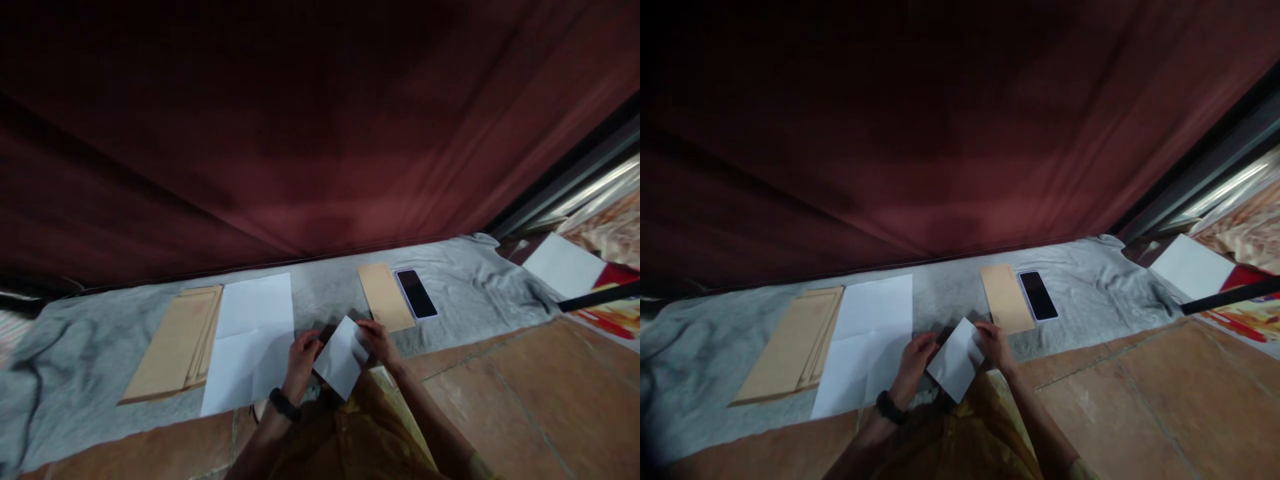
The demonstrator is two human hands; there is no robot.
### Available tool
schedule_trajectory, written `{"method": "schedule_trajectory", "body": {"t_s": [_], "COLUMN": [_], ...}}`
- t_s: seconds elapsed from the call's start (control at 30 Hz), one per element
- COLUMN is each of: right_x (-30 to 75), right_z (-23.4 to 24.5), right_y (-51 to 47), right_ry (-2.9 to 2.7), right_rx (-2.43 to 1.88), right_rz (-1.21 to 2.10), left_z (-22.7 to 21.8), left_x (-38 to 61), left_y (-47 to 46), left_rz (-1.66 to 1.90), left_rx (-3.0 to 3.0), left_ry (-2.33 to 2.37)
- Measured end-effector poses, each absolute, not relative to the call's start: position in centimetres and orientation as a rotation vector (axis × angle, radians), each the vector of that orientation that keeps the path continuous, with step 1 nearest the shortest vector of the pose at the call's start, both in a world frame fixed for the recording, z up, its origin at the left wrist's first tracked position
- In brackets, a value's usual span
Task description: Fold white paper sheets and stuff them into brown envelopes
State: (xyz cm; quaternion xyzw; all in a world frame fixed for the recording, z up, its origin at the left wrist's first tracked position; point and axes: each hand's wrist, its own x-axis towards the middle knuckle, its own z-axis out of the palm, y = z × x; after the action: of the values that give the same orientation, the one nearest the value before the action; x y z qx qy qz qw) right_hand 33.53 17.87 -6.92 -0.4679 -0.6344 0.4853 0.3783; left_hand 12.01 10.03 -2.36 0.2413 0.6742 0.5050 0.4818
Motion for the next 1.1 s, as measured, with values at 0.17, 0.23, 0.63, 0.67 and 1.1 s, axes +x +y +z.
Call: {"method": "schedule_trajectory", "body": {"t_s": [0.17,0.23,0.63,0.67,1.1], "right_x": [33.7,33.8,30.3,30.0,30.8], "right_z": [-5.7,-4.8,-2.3,-2.4,-4.7], "right_y": [19.9,21.2,30.9,31.4,29.9], "right_ry": [-1.646,-1.727,-2.134,-2.157,-2.368], "right_rx": [-1.279,-1.297,-1.275,-1.284,-1.420], "right_rz": [1.159,1.127,0.871,0.860,0.611], "left_z": [-1.9,-1.6,-1.8,-2.2,-3.5], "left_x": [12.8,12.4,-0.9,-1.8,-4.1], "left_y": [10.4,10.2,0.9,0.0,-2.7], "left_rz": [1.244,1.255,1.208,1.142,0.440], "left_rx": [0.709,0.745,1.196,1.180,1.209], "left_ry": [1.666,1.684,2.492,2.598,2.817]}}
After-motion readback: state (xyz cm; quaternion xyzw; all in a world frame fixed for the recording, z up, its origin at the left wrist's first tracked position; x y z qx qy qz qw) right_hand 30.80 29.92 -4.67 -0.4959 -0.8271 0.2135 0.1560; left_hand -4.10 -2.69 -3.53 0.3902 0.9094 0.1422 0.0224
